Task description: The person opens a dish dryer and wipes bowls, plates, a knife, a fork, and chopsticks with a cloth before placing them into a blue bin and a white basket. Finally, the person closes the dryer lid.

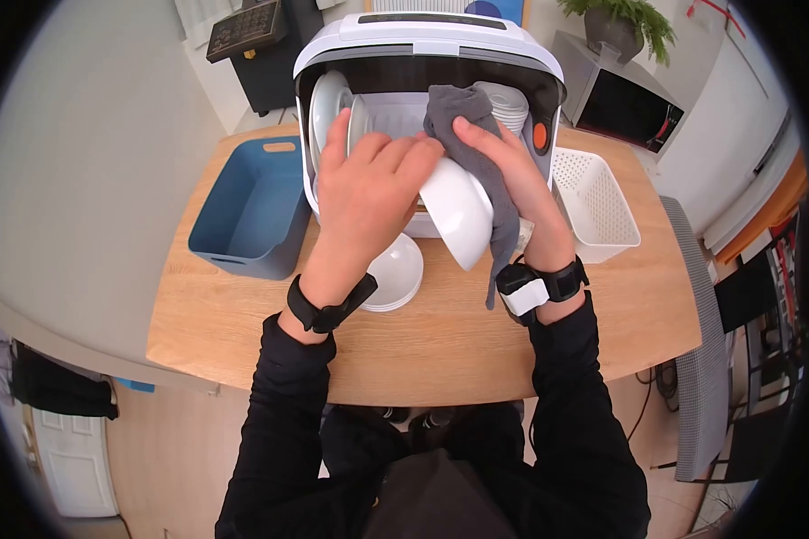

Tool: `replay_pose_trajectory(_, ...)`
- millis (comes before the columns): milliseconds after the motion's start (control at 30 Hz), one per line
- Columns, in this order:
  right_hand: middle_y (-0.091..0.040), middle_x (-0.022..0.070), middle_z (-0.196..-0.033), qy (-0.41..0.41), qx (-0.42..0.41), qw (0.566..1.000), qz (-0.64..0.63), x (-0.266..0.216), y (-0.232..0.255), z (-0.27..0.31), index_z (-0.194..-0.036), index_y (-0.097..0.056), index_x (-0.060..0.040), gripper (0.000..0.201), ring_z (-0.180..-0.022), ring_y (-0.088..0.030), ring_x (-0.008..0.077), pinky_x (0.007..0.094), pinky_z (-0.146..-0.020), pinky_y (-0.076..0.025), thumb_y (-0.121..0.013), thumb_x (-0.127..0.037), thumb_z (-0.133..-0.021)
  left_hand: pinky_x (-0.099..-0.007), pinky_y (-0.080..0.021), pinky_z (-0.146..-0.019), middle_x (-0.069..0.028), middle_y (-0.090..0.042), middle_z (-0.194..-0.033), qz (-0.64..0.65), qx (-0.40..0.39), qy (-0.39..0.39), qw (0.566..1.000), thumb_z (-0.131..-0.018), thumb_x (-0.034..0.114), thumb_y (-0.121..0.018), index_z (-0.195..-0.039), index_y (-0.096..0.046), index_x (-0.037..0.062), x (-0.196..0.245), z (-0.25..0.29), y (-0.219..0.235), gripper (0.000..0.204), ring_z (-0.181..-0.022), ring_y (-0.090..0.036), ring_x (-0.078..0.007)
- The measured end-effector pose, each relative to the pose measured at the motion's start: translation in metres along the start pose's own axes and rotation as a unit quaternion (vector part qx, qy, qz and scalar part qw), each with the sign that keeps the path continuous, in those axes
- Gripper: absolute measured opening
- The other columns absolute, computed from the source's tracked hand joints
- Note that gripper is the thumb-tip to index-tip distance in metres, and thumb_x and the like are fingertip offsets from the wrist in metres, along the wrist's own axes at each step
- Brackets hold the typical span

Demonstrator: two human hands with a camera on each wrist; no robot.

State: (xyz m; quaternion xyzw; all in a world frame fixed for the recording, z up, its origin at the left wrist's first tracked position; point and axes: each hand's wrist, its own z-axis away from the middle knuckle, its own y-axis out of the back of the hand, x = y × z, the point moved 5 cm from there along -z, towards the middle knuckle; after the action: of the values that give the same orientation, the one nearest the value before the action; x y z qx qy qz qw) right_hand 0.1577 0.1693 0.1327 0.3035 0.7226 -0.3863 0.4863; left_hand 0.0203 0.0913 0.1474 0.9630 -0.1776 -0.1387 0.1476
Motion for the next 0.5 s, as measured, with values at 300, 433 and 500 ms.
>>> replay_pose_trajectory(300, -0.066, 0.0105, -0.115, 0.055, 0.074, 0.988, 0.121, 0.007, 0.019, -0.006, -0.125, -0.057, 0.0015, 0.05, -0.102, -0.062, 0.0167, 0.029, -0.09, -0.049, -0.072, -0.029, -0.088, -0.0476, -0.042, -0.097, 0.0028, -0.064, -0.076, -0.004, -0.03, 0.085, 0.996, -0.072, 0.005, -0.073, -0.092, -0.064, 0.0161, -0.014, 0.0, 0.008, 0.024, -0.073, -0.059, -0.0192)
replay_pose_trajectory(433, -0.067, 0.0109, -0.112, 0.139, 0.147, 0.952, 0.229, -0.01, 0.03, -0.001, -0.124, -0.058, 0.0017, 0.051, -0.101, -0.063, 0.0169, 0.0288, -0.089, -0.049, -0.073, -0.028, -0.086, -0.0358, -0.05, -0.069, -0.0036, -0.061, -0.066, 0.107, -0.173, 0.264, 0.943, -0.083, 0.015, -0.071, -0.09, -0.063, 0.0076, -0.04, 0.003, 0.028, 0.013, -0.062, -0.058, -0.0252)
replay_pose_trajectory(500, -0.068, 0.0117, -0.11, 0.159, 0.165, 0.945, 0.235, -0.015, 0.033, 0.001, -0.124, -0.058, 0.0022, 0.051, -0.098, -0.064, 0.0171, 0.0289, -0.086, -0.05, -0.074, -0.028, -0.085, -0.0284, -0.048, -0.063, -0.0039, -0.063, -0.068, 0.172, -0.245, 0.312, 0.901, -0.089, 0.015, -0.069, -0.101, -0.064, 0.0027, -0.056, 0.015, 0.031, 0.018, -0.062, -0.058, -0.0161)
